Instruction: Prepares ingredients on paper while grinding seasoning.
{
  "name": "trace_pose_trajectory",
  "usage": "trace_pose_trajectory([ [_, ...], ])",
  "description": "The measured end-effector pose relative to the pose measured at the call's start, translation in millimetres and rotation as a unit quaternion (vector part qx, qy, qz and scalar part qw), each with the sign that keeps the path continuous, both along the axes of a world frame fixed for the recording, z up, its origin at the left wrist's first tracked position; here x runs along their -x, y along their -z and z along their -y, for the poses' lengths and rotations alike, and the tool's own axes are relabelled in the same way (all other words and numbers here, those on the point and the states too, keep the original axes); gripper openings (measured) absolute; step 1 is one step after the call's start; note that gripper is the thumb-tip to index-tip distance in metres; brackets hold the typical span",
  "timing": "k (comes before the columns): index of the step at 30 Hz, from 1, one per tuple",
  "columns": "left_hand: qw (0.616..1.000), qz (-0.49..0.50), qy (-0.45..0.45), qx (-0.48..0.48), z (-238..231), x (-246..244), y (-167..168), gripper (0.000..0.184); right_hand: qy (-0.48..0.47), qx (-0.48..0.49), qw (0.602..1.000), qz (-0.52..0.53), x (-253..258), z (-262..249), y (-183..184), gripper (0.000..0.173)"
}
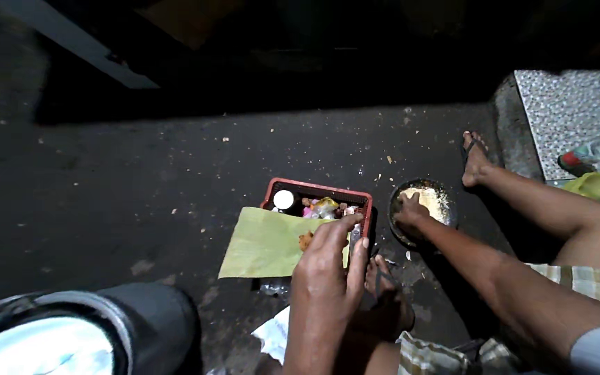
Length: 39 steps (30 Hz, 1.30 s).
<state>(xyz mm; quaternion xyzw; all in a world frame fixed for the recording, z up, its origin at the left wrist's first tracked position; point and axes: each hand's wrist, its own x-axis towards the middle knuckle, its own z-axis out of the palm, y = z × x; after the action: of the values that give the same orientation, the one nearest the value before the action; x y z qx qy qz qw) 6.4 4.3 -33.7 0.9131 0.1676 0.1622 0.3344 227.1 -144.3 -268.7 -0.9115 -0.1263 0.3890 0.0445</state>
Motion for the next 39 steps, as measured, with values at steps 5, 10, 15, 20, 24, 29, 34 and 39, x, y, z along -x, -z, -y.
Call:
trace_pose_trajectory([
  [5, 1.0, -0.008, -0.003, 0.006, 1.0, 2.2, 2.5, 0.032, -0.174, 0.018, 0.984, 0.03, 17.4, 41.6, 12.3, 0.064],
  [10, 1.0, -0.009, 0.0, -0.003, 2.7, -2.0, 2.6, 0.033, 0.001, 0.016, 1.0, 0.025, -5.3, 3.0, 3.8, 0.075],
  [15, 1.0, -0.003, 0.006, 0.004, 5.4, -4.6, 1.9, 0.032, -0.145, 0.015, 0.989, -0.017, 28.6, 30.3, 2.0, 0.07],
  [20, 1.0, -0.018, 0.007, 0.002, 1.7, -3.8, 2.5, 0.032, -0.165, 0.017, 0.985, 0.043, 0.6, 50.1, 16.9, 0.064],
  [24, 1.0, -0.017, 0.012, -0.007, 3.0, -8.5, 2.1, 0.033, -0.051, 0.02, 0.999, 0.001, -4.7, 19.3, 2.9, 0.072],
  [29, 1.0, -0.018, 0.016, -0.002, 3.4, -4.0, 2.1, 0.032, -0.225, 0.032, 0.973, -0.025, 35.2, 56.9, 3.4, 0.068],
  [34, 1.0, -0.024, 0.016, -0.009, 1.3, -8.2, -0.4, 0.033, -0.14, 0.02, 0.989, 0.041, -2.5, 60.9, 20.0, 0.062],
  [39, 0.999, -0.015, 0.03, -0.009, 6.8, -15.7, -2.4, 0.032, -0.127, 0.011, 0.991, -0.029, 16.1, 41.7, 3.2, 0.068],
])
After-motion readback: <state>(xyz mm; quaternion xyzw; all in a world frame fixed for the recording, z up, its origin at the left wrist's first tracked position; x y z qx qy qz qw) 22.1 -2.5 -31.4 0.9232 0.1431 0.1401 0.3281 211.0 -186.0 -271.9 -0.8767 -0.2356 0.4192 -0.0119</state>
